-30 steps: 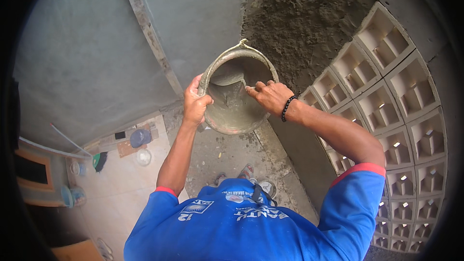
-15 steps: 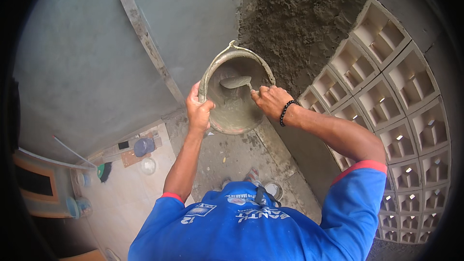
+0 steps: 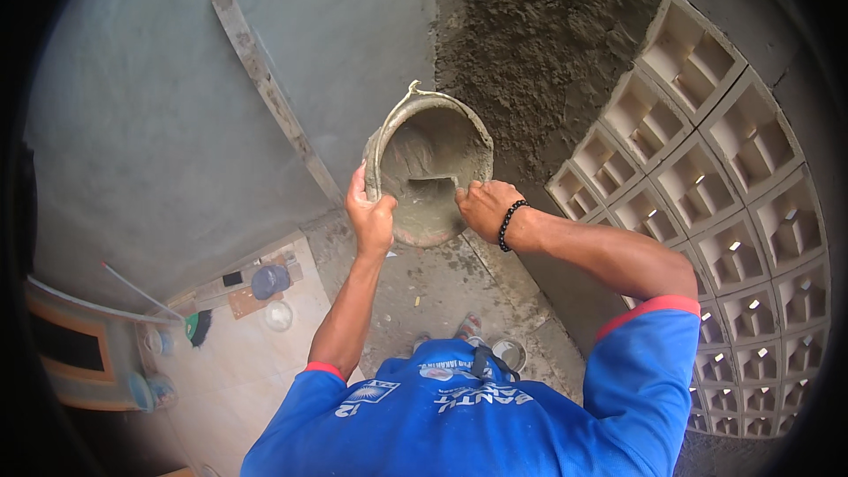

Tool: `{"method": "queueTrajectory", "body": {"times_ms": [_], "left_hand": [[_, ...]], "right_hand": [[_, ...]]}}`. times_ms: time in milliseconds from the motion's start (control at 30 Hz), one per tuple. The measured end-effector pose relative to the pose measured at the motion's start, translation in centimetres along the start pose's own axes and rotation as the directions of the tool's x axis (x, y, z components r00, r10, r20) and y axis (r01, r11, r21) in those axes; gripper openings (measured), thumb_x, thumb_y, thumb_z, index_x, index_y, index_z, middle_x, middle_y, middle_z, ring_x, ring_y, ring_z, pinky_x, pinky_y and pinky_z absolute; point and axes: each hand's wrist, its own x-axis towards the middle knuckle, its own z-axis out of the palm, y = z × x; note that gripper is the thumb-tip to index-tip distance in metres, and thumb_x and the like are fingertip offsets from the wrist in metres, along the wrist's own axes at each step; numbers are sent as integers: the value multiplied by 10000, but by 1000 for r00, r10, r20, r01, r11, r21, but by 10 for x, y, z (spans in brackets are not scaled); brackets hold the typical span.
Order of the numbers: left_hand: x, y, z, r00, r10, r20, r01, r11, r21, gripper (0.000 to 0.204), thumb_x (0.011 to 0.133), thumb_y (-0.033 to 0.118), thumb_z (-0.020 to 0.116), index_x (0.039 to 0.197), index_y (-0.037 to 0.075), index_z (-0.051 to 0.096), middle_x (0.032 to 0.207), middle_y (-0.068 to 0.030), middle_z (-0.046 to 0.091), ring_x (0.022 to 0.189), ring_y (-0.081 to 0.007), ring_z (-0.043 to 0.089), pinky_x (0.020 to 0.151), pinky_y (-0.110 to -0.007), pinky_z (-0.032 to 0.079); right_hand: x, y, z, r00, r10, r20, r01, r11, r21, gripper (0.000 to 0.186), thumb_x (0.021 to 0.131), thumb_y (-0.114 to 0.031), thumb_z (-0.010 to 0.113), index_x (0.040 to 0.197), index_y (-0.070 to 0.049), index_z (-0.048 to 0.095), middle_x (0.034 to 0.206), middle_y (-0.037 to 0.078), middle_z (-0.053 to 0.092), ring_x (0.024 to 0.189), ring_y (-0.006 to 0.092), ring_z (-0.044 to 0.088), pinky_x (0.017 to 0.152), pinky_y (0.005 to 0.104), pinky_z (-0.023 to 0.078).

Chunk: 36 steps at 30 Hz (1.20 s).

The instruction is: The person scoops wet cement from a bucket with a trowel and applies it to a wall made of hollow blocks. They repeatedly transfer material from a larger bucket to a smaller one and spread the cement across the wall surface. The person then uses a long wooden straightedge to level the applied cement.

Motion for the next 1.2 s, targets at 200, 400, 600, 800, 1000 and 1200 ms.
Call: {"method": "queueTrajectory", "body": {"times_ms": [200,400,600,800,1000,1200], "left_hand": [[-2,13,12,990,139,-6,-137,979,149,692,639,-150,485,1319,-39,542,1411,-137,525,1444,-303,298,1162,-387,250],[6,31,17,959,284,12,-282,947,154,697,629,-161,484,1307,-20,562,1408,-103,544,1450,-303,292,1160,-401,263],[1,52,5,945,294,144,-320,920,225,720,626,-163,478,1305,46,594,1390,-102,562,1439,-310,321,1134,-388,306],[-2,37,4,950,229,214,-278,930,240,735,634,-147,481,1333,54,581,1432,-118,513,1454,-310,288,1138,-378,291],[8,16,8,979,157,133,-181,964,196,707,642,-146,476,1333,-15,548,1437,-139,501,1443,-298,304,1138,-354,281],[26,-23,2,997,9,-82,-20,990,-141,682,641,-166,462,1310,-47,507,1248,-129,572,1141,-204,545,964,-296,440]], "right_hand": [[30,6,-38,944,21,-329,-145,923,-355,265,895,-123,530,1034,80,627,859,191,624,763,288,621,549,354,514],[36,22,-28,945,-111,-309,-43,892,-451,219,830,-135,594,928,56,641,744,165,655,687,292,640,536,369,517],[23,54,-19,983,-65,-170,73,996,42,278,829,-116,603,1048,54,617,758,204,678,801,346,697,682,440,556],[15,60,56,980,-55,-189,155,810,566,497,772,-102,631,1260,-14,596,893,272,677,811,405,678,747,460,544],[24,27,83,969,111,-221,110,607,787,509,760,-140,691,1242,-2,606,960,259,691,889,383,693,812,421,546],[33,23,73,967,142,-213,110,523,845,527,773,-173,734,1256,-5,604,1068,225,696,974,328,694,875,391,543]]}}
